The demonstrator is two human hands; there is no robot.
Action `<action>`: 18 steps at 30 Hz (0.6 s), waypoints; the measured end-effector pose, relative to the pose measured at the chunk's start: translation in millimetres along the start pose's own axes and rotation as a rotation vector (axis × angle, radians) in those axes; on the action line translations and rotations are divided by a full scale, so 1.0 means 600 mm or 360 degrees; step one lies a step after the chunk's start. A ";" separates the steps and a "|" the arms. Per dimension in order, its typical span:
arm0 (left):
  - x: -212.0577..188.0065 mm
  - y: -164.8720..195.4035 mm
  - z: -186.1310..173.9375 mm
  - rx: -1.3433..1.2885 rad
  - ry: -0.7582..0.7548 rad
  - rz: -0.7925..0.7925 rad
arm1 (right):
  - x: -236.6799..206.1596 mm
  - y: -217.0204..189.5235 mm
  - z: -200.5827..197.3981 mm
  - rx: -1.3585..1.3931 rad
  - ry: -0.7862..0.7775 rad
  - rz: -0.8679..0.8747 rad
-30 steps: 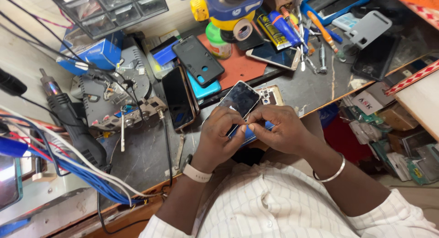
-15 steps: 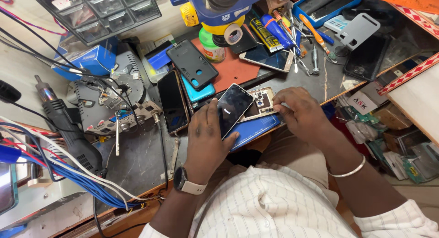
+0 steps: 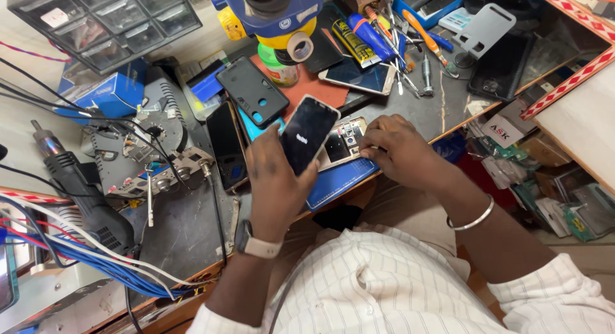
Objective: The person works at a cluttered repair bench, handling a smartphone and using a pry tool and screwdriver to open its casing. They unscrew components, separate the back cover from the phone body, and manipulate the exposed internal parts including the battery area.
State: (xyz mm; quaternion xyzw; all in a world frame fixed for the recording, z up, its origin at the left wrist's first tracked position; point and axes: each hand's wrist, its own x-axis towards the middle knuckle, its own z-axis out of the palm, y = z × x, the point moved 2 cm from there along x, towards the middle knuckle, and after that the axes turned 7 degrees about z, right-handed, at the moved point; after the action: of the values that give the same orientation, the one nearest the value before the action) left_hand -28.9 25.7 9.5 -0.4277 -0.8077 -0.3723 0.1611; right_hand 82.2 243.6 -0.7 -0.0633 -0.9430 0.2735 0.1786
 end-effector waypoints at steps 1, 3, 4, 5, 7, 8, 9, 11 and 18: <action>0.010 -0.005 0.001 0.0072 0.0019 0.0102 | 0.003 0.000 -0.001 0.0005 -0.0025 0.0006; 0.035 -0.016 0.004 0.0220 0.0064 0.0311 | 0.009 0.000 -0.003 0.0021 -0.0111 0.0050; 0.047 -0.024 0.006 0.0220 0.0034 0.0285 | 0.012 -0.001 -0.005 0.0029 -0.0151 0.0074; 0.058 -0.030 0.011 0.0215 0.0005 0.0263 | 0.015 -0.001 -0.007 0.0027 -0.0193 0.0086; 0.074 -0.041 0.019 0.0191 -0.0091 0.0174 | 0.019 -0.002 -0.010 0.0025 -0.0277 0.0118; 0.078 -0.045 0.022 0.0171 -0.0158 0.0106 | 0.020 -0.002 -0.011 0.0011 -0.0298 0.0104; 0.081 -0.049 0.026 0.0151 -0.0226 0.0035 | 0.021 -0.004 -0.011 -0.0002 -0.0321 0.0090; 0.083 -0.051 0.032 0.0150 -0.0191 0.0059 | 0.021 -0.006 -0.010 -0.0027 -0.0364 0.0052; 0.076 -0.025 0.013 0.0308 0.0202 0.0333 | 0.021 -0.013 -0.006 0.0003 -0.0388 0.0042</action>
State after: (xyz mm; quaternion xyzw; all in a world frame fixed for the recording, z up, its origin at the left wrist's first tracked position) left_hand -67.3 52.2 24.0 -0.4677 -0.7791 -0.3001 0.2902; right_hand 71.9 241.5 10.0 -0.0418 -0.9565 0.2825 0.0591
